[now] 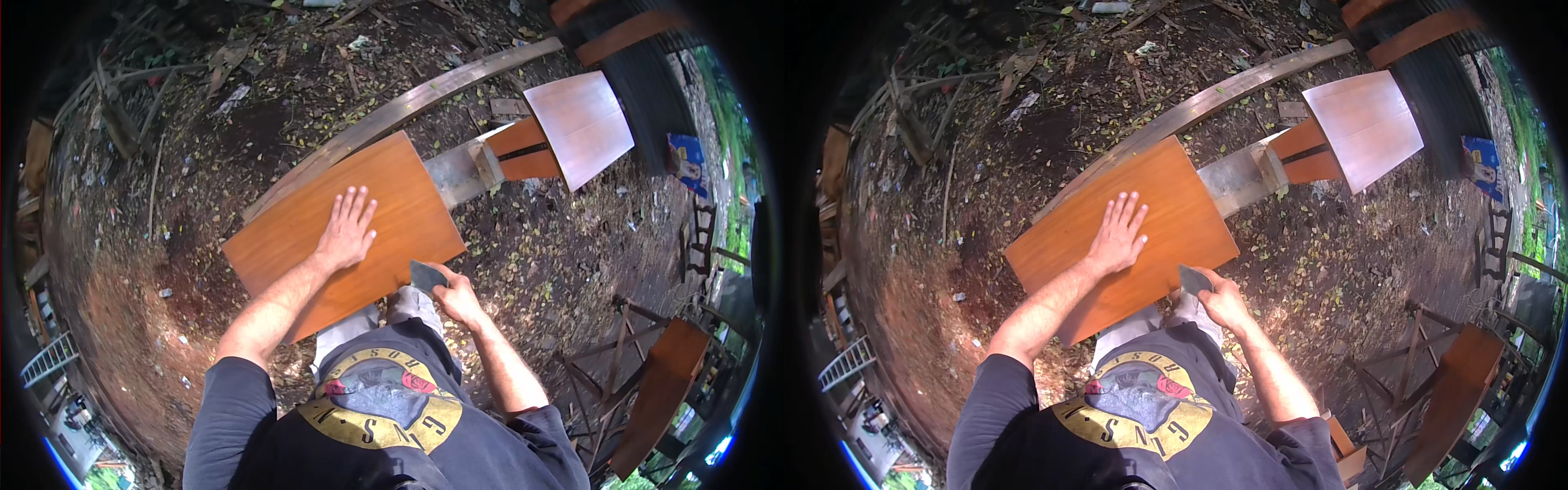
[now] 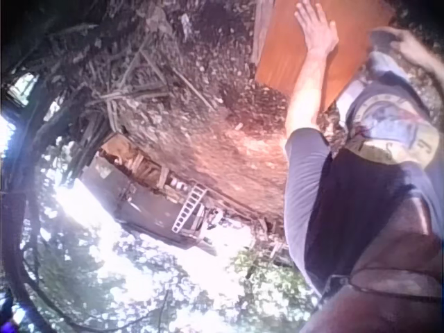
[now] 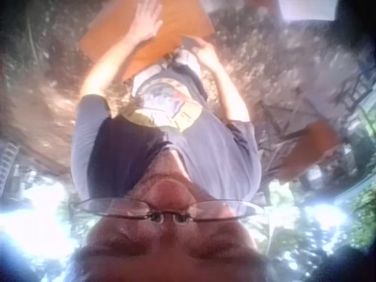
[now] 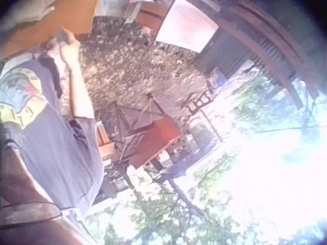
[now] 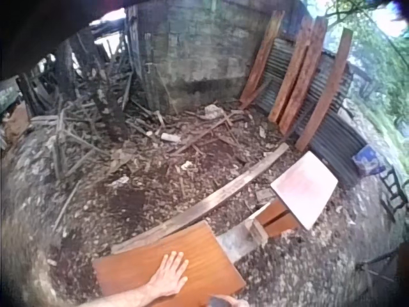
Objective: The person unfolds a sanding sheet and sands a flat wooden board placed on a makeshift stand outdoors. They repeatedly rub the sandpaper across the board's surface, flip the board, and continue sanding the opposite side.
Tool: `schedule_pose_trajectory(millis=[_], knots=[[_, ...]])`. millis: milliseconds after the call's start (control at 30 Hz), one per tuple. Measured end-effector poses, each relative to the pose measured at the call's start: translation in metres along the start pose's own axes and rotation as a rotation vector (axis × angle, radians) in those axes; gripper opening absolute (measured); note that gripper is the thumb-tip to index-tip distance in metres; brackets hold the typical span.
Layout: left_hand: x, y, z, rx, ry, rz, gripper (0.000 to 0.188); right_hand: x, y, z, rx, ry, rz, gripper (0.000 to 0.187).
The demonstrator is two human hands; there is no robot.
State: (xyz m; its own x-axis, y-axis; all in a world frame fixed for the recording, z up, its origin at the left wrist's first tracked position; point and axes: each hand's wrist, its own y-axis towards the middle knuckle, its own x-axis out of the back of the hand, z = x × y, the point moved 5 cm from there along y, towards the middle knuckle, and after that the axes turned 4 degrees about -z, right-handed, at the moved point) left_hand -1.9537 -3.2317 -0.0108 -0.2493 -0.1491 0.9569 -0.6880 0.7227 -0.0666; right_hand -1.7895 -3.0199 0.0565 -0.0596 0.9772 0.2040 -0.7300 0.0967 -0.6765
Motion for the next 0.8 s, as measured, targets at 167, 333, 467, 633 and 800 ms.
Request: schedule_pose_trajectory(millis=[167,333,467,633,800], knots=[[-0.015,-0.050,-0.059,-0.185,-0.003,0.175,0.067,0.014,-0.001,-0.020,0.019,0.058,-0.077,0.059],[-0.031,-0.093,-0.091,-0.380,-0.115,0.235,0.068,0.027,-0.004,-0.022,-0.080,0.064,-0.136,0.060],[-0.034,-0.071,-0.102,-0.448,-0.123,0.189,0.068,0.032,-0.006,-0.036,-0.056,0.072,-0.164,0.060],[-0.026,-0.017,-0.089,-0.387,-0.047,0.144,0.066,0.034,-0.010,-0.045,-0.064,0.073,-0.166,0.060],[-0.013,0.019,-0.032,-0.251,0.051,0.099,0.065,0.037,-0.018,-0.044,-0.046,0.062,-0.193,0.060]])
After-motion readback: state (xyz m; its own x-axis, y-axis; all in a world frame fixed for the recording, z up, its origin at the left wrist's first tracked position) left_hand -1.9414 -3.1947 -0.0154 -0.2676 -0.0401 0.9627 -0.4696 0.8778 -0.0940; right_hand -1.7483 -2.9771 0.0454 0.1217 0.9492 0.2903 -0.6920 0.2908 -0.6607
